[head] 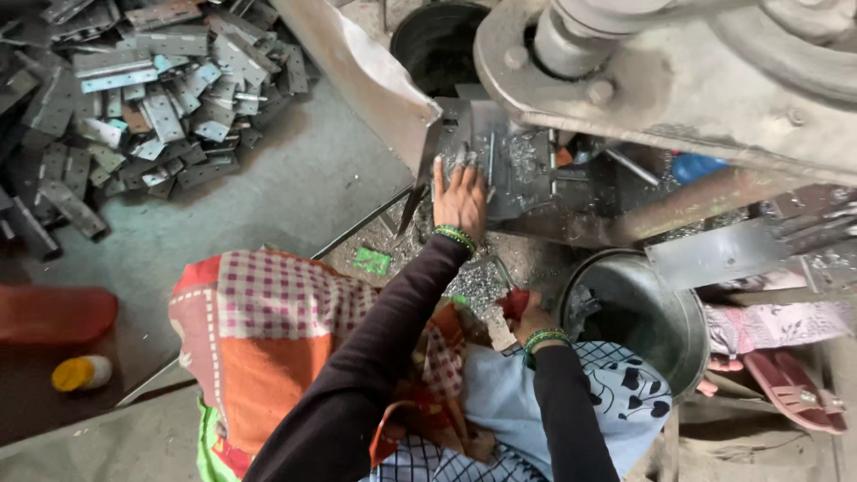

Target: The person repeatedly places small metal plates into a press machine, operates the lever to stamp them, and removes the finished pieces. The person handles the plates one at a time and accumulates the finished parts in a pile.

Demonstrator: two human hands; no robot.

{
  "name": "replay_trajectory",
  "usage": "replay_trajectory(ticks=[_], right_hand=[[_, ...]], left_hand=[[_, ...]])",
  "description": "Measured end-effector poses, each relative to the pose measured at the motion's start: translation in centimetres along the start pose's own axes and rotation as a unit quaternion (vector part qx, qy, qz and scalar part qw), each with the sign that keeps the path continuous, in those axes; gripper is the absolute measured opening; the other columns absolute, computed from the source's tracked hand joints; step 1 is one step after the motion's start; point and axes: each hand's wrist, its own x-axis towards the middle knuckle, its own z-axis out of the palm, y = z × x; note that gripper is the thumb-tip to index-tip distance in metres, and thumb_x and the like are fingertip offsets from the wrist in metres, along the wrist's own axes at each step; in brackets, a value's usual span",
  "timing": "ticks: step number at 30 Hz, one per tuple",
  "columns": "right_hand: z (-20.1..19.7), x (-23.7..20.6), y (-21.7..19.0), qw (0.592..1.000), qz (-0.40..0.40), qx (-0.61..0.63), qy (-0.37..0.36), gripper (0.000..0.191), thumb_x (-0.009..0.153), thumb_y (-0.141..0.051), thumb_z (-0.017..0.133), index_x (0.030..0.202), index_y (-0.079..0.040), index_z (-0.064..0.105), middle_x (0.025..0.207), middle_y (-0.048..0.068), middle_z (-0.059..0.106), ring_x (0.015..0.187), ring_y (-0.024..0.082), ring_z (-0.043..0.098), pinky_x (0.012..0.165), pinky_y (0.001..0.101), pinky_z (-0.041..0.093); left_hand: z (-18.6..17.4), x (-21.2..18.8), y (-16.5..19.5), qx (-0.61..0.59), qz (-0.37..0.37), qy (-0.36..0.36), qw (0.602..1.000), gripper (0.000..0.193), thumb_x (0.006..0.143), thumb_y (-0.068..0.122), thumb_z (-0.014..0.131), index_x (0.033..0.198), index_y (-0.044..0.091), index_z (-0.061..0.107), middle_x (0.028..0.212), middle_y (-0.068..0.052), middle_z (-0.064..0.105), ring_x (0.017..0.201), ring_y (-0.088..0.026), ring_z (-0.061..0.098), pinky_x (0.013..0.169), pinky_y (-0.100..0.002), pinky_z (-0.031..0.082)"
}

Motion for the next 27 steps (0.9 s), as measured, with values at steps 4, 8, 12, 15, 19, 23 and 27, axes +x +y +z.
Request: replay_trajectory(ticks=[4,8,12,15,19,23,27], right_hand=[[-5.8,-3.6,-1.0,0.993,-0.021,-0.102,0.051,0.064,0.093,-0.043,0.063,0.137,-0.011,0.031,0.103,0.024,0.075,0.095,0.042,0.076,0.086,0.0505,0.058],[-6.0,-4.0,-1.1,0.991,0.000,-0.106,0.077,0.062,0.093,-0.049,0.064,0.133,-0.015,0.032,0.107,0.020,0.075,0.098,0.039,0.074,0.088,0.0513,0.056],[-0.1,0.0,0.1,0.995,-0.043,0.015,0.091,0.075,0.086,-0.032,0.062,0.146,-0.019,0.021,0.114,0.020,0.071,0.096,0.039,0.075,0.085,0.0499,0.058],[2.1,1.5,1.3,0.994,-0.053,0.005,0.094,0.081,0.088,-0.040,0.065,0.150,-0.014,0.019,0.110,0.024,0.073,0.098,0.043,0.074,0.086,0.0512,0.059],[-1.1,-1.3,0.7,0.998,-0.027,-0.034,0.050,0.079,0.091,-0.048,0.066,0.146,-0.012,0.022,0.108,0.025,0.073,0.100,0.043,0.073,0.088,0.0513,0.057],[-6.2,-4.4,-1.4,0.992,-0.003,-0.098,0.079,0.067,0.092,-0.050,0.066,0.138,-0.013,0.034,0.108,0.024,0.075,0.101,0.042,0.072,0.090,0.0521,0.056],[-4.3,-3.0,-1.3,0.998,0.014,-0.033,0.057,0.062,0.092,-0.048,0.064,0.137,-0.015,0.036,0.109,0.023,0.074,0.099,0.041,0.075,0.087,0.0517,0.058]], left_hand=[[0.5,1.4,0.2,0.073,0.002,-0.028,0.997,0.068,0.091,0.018,0.050,0.156,0.005,0.037,0.157,-0.015,0.041,0.148,-0.027,0.036,0.120,-0.063,-0.006],[0.7,3.5,0.3,0.061,-0.010,0.001,0.998,0.062,0.093,0.019,0.049,0.153,0.008,0.039,0.158,-0.012,0.040,0.148,-0.026,0.036,0.121,-0.065,-0.006],[0.8,3.2,0.1,0.076,-0.008,-0.029,0.997,0.067,0.089,0.016,0.051,0.154,0.010,0.040,0.163,-0.011,0.037,0.149,-0.025,0.034,0.120,-0.064,-0.003],[0.8,2.5,-0.2,0.035,-0.020,-0.068,0.997,0.061,0.093,0.021,0.049,0.153,0.013,0.040,0.161,-0.012,0.035,0.153,-0.026,0.029,0.121,-0.063,-0.002],[1.2,2.8,-0.6,0.040,-0.016,0.017,0.999,0.057,0.097,0.017,0.048,0.154,0.013,0.044,0.163,-0.010,0.037,0.152,-0.024,0.033,0.124,-0.063,-0.001],[1.6,4.7,-0.4,0.065,-0.019,0.002,0.998,0.060,0.095,0.018,0.048,0.154,0.013,0.042,0.161,-0.008,0.037,0.150,-0.023,0.033,0.122,-0.063,-0.003],[1.2,6.3,0.1,0.076,-0.029,0.000,0.997,0.058,0.096,0.021,0.048,0.153,0.014,0.042,0.161,-0.007,0.037,0.149,-0.022,0.034,0.122,-0.062,-0.005]])
